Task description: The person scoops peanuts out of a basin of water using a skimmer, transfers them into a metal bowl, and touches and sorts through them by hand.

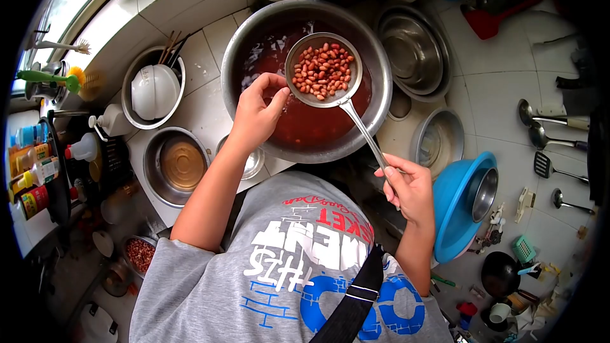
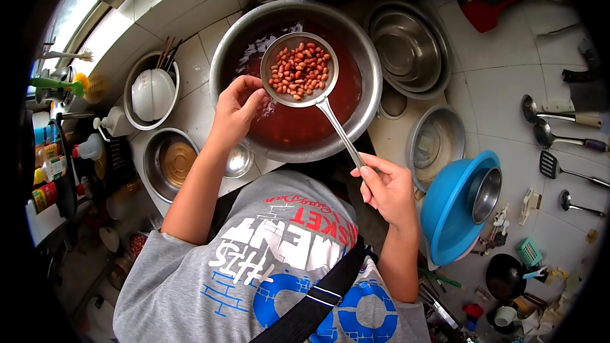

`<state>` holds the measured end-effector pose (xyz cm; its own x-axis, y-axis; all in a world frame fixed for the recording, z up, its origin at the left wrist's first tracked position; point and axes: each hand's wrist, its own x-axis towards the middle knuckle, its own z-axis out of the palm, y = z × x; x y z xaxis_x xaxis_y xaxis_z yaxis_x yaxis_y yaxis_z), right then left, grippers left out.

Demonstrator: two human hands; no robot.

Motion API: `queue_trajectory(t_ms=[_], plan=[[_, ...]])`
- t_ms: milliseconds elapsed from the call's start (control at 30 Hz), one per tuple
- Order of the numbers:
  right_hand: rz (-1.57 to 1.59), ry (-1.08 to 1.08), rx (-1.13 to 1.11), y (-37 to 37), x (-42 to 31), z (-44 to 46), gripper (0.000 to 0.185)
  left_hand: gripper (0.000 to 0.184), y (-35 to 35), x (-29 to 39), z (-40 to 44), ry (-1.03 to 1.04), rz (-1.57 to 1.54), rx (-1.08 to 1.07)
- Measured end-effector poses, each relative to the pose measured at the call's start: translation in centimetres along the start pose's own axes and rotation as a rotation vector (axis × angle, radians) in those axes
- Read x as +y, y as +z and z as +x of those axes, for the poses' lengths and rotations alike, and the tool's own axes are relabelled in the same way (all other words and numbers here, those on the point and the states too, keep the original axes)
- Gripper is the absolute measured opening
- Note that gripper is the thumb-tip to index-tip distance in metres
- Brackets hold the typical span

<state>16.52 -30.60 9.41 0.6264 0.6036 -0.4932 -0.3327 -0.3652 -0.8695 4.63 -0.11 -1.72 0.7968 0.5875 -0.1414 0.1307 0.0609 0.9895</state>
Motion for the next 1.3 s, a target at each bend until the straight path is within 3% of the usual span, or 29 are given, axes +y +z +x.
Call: queue_trajectory(t_ms=[433,733,833,967,1300], plan=[[-0.053,-0.03,0.007,0.6,-0.8,-0.6,0.033,0.014,-0.3,-0.6,0.3,0.031,-0.01,0.046],[-0.085,-0.042,0.014,1.3,-1.4,-1.1,0.031,0.017,1.0,3.7,0.7,0.437,0.434,0.348],[-0.098,-0.039,0.009,1.7,-1.5,-1.3,0.031,0.019,1.8,4.1,1.7,0.625,0.577,0.319],[-0.145,-0.059,-0.003,2.2,-1.6,-1.4,0.03,0.022,2.9,4.2,2.9,0.703,0.714,0.302],[-0.307,-0.179,0.022,3.0,-1.6,-1.6,0.028,0.017,3.9,3.6,3.2,0.595,0.854,0.344]])
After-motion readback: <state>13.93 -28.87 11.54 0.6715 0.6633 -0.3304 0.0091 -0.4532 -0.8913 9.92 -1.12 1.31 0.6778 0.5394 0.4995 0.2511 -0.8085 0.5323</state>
